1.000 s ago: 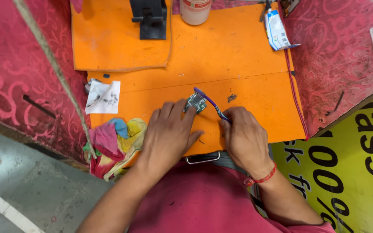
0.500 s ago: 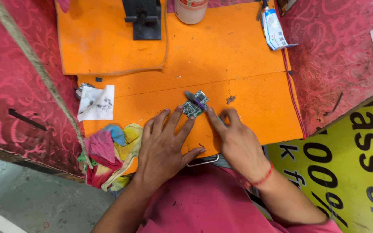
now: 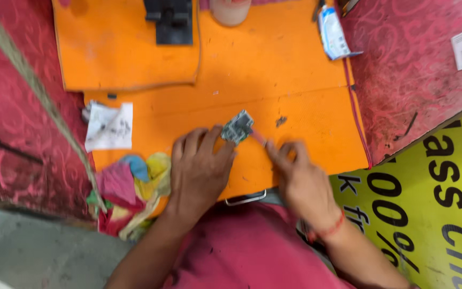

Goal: The person cleans a circuit board using a toothbrush and a cloth. They apply liquid from a bottle and scrub the board surfaces repeatedly with the brush, then wipe it with the cloth.

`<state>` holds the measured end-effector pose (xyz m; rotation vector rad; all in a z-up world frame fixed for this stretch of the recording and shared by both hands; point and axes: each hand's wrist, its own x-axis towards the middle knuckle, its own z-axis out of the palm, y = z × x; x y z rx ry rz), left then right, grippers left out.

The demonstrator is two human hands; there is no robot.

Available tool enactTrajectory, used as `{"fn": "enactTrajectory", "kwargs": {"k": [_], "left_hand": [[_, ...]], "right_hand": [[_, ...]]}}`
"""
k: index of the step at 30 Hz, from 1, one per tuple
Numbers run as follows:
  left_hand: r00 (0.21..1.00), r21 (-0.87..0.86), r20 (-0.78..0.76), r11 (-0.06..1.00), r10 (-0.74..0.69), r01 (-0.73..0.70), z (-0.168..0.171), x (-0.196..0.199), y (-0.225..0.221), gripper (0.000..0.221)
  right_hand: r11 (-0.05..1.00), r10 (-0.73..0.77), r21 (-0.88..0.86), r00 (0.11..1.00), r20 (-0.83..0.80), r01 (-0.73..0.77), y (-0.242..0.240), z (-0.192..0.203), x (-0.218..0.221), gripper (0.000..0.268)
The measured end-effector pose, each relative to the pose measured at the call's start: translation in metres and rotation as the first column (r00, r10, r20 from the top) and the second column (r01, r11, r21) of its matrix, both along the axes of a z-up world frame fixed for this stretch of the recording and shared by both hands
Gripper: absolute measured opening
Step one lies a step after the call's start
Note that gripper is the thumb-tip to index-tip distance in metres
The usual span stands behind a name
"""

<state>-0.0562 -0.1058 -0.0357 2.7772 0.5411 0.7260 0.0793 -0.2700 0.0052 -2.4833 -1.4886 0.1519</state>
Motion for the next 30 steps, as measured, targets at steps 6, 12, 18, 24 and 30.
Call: {"fn": "enactTrajectory", "kwargs": {"k": [6, 12, 18, 24, 30], "left_hand": [[0.99, -0.193, 0.14, 0.981, 0.02, 0.007, 0.007, 0.019, 0.002, 0.045], [0.991, -0.279, 0.128, 0.96, 0.043, -0.005, -0.001, 0.018, 0.008, 0.043], [0.988, -0.202, 0.138, 0.978, 0.075, -0.046, -0.003, -0.01, -0.007, 0.034], [0.999, -0.142, 0.035, 0.989, 0.03, -0.025, 0.006, 0.003, 0.001, 0.05], [0.992, -0.284, 0.089, 0.952, -0.094, 0.116, 0.002, 0.013, 0.018, 0.051]], "right_hand": [[0.988, 0.118, 0.101, 0.993, 0.017, -0.119, 0.001, -0.002, -0.006, 0.063], [0.991, 0.128, -0.029, 0.992, 0.009, -0.127, 0.003, -0.006, -0.006, 0.054], [0.99, 0.139, 0.043, 0.989, -0.039, -0.138, -0.002, -0.009, -0.01, 0.054], [0.993, 0.096, 0.078, 0.993, -0.063, -0.091, -0.005, -0.005, -0.008, 0.061], [0.997, -0.012, 0.074, 0.999, -0.049, 0.016, -0.014, -0.003, -0.007, 0.061]]}}
